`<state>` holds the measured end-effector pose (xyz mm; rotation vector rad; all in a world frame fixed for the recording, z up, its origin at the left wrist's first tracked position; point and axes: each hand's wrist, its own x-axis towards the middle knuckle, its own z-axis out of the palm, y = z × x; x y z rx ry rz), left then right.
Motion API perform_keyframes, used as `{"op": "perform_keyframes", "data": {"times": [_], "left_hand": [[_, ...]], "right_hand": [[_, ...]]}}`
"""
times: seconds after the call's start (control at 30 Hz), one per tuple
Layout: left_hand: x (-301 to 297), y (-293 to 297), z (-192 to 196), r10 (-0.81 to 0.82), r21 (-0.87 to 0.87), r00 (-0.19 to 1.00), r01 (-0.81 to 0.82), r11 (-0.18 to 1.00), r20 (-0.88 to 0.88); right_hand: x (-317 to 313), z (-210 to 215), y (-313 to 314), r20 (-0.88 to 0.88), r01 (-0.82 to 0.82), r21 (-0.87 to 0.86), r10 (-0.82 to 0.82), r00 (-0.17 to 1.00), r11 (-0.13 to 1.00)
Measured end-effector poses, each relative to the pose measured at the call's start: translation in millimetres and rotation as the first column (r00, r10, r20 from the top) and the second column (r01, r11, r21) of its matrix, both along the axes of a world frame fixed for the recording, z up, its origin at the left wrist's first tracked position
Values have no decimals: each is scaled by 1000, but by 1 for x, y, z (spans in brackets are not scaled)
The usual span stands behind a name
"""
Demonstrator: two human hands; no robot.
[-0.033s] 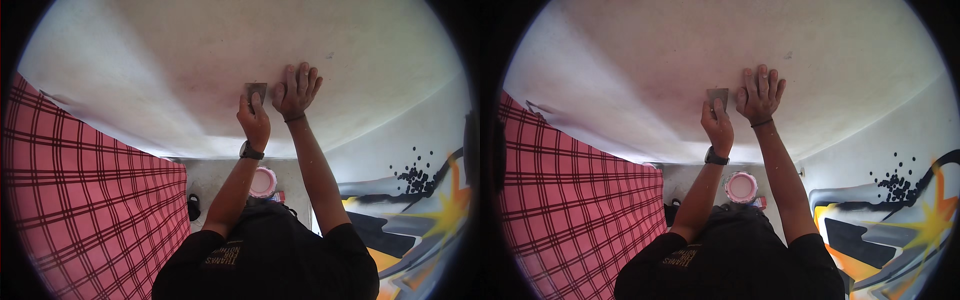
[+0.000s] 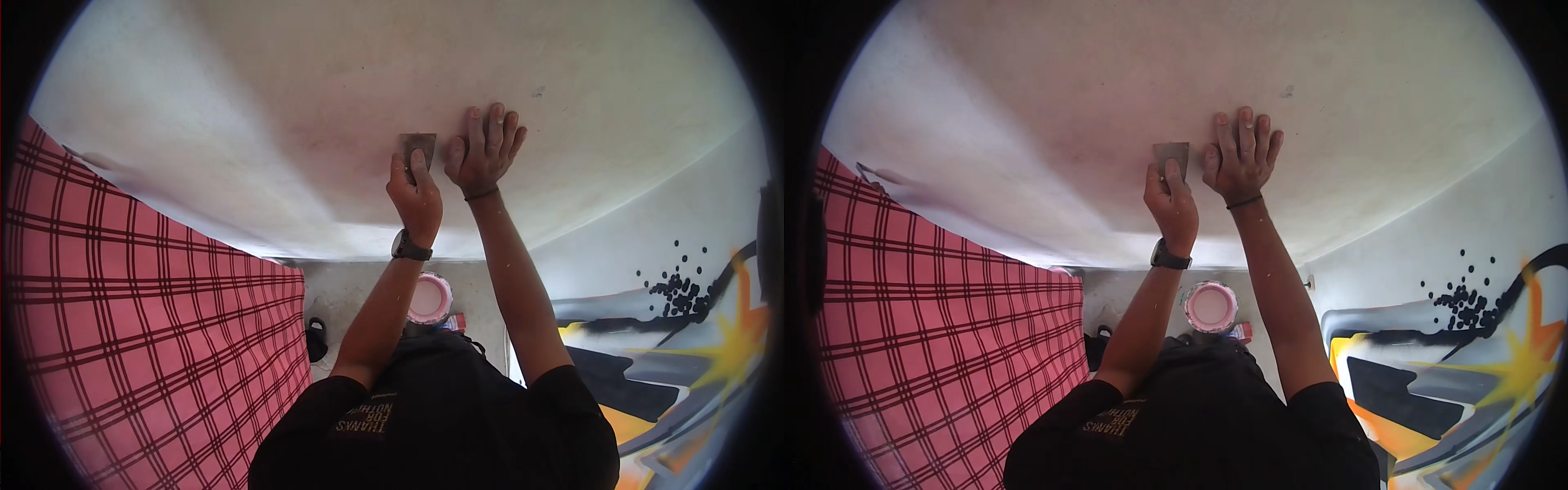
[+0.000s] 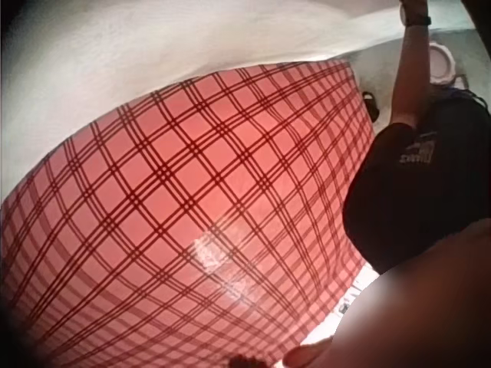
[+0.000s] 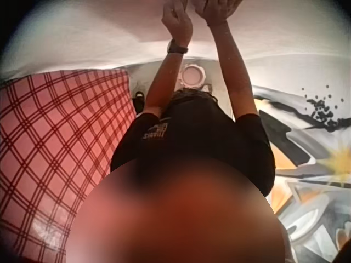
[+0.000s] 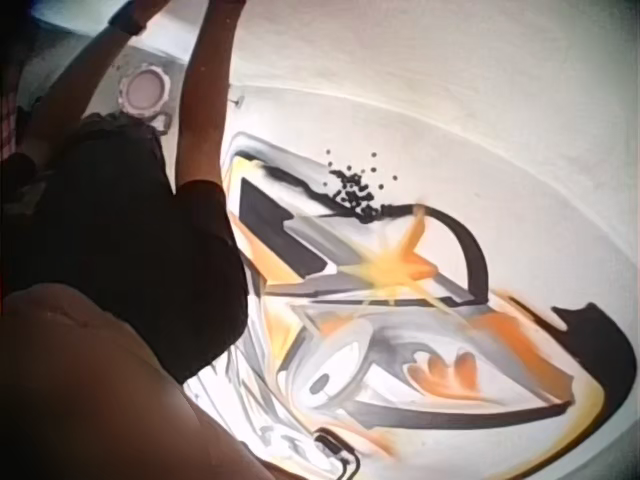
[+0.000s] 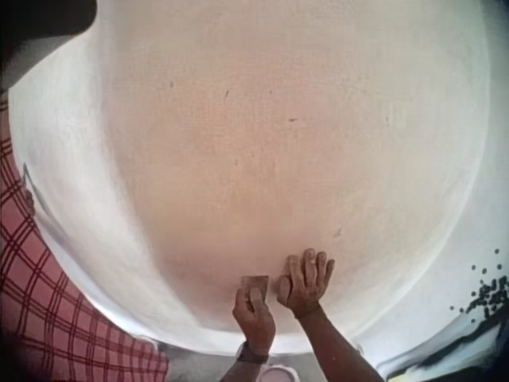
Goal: Scraping and applying plaster compound to a ceiling using a putty knife.
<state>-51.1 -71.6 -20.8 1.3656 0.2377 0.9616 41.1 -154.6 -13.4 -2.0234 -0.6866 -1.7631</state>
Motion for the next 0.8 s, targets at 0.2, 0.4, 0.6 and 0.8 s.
{"op": "perform_keyframes", "data": {"times": [0.2,0.4,0.6,0.8], "left_hand": [[-1,-3,-4,7,13,1000,-7,1000,-12],[5,-13,6,22,-10,999,-22,1000,28],[4,-25,4,91,113,995,-84,990,-51],[3,-33,-4,49,64,996,-45,997,-70]], "right_hand": [[0,0,-4,-11,-11,3,11,1000,1000],[2,-1,-13,-24,-10,6,10,1000,1000],[7,-6,-26,0,3,10,-3,1000,1000],[9,-8,-34,-13,-3,20,3,1000,1000]]}}
